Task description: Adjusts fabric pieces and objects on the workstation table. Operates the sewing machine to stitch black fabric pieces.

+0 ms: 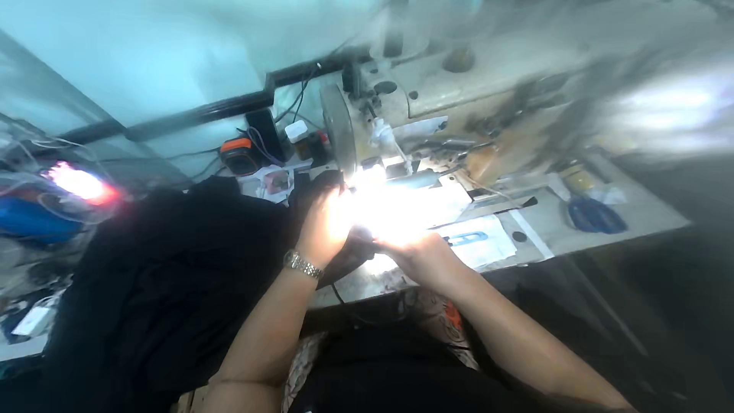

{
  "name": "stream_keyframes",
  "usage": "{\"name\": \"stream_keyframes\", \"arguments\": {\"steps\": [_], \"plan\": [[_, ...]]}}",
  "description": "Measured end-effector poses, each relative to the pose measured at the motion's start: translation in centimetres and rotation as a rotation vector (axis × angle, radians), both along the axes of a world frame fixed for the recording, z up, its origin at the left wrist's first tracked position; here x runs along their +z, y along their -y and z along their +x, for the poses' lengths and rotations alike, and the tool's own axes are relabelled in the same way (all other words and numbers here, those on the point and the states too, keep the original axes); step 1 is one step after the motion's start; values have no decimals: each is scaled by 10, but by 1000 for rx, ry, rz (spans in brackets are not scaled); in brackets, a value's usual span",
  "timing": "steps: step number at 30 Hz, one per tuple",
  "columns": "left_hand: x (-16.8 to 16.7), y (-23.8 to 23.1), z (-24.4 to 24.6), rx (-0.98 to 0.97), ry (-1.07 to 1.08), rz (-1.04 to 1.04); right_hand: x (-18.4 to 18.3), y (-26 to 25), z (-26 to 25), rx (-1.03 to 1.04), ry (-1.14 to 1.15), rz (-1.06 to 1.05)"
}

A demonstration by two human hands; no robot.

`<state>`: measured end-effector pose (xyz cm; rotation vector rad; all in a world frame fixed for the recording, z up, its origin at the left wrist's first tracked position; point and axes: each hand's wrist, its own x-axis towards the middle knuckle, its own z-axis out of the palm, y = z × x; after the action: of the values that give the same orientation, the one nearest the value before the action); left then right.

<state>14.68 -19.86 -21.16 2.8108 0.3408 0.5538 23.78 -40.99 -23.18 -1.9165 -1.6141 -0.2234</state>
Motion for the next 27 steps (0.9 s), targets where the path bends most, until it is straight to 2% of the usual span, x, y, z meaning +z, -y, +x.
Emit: {"name": "stream_keyframes", "arguments": {"steps": [3,6,9,15,18,23,27], "plan": [[7,16,-9,34,65,110,5,3,-3,-10,-3,19],[4,34,-31,-77,94,222,2,13,-7,-51,11,110],[-4,21,-37,-92,75,195,-5,18,-7,-73,19,153],[8,2,-26,-68,20,105,-4,14,7,2,56,6],[9,-14,-13,-53,-1,55,-1,0,18,-10,97,26],[6,-41,13,-88,114,50,8,-26,24,-73,121,142],[5,-35,17,53,282,36,9,-31,20,-103,70,131]]}}
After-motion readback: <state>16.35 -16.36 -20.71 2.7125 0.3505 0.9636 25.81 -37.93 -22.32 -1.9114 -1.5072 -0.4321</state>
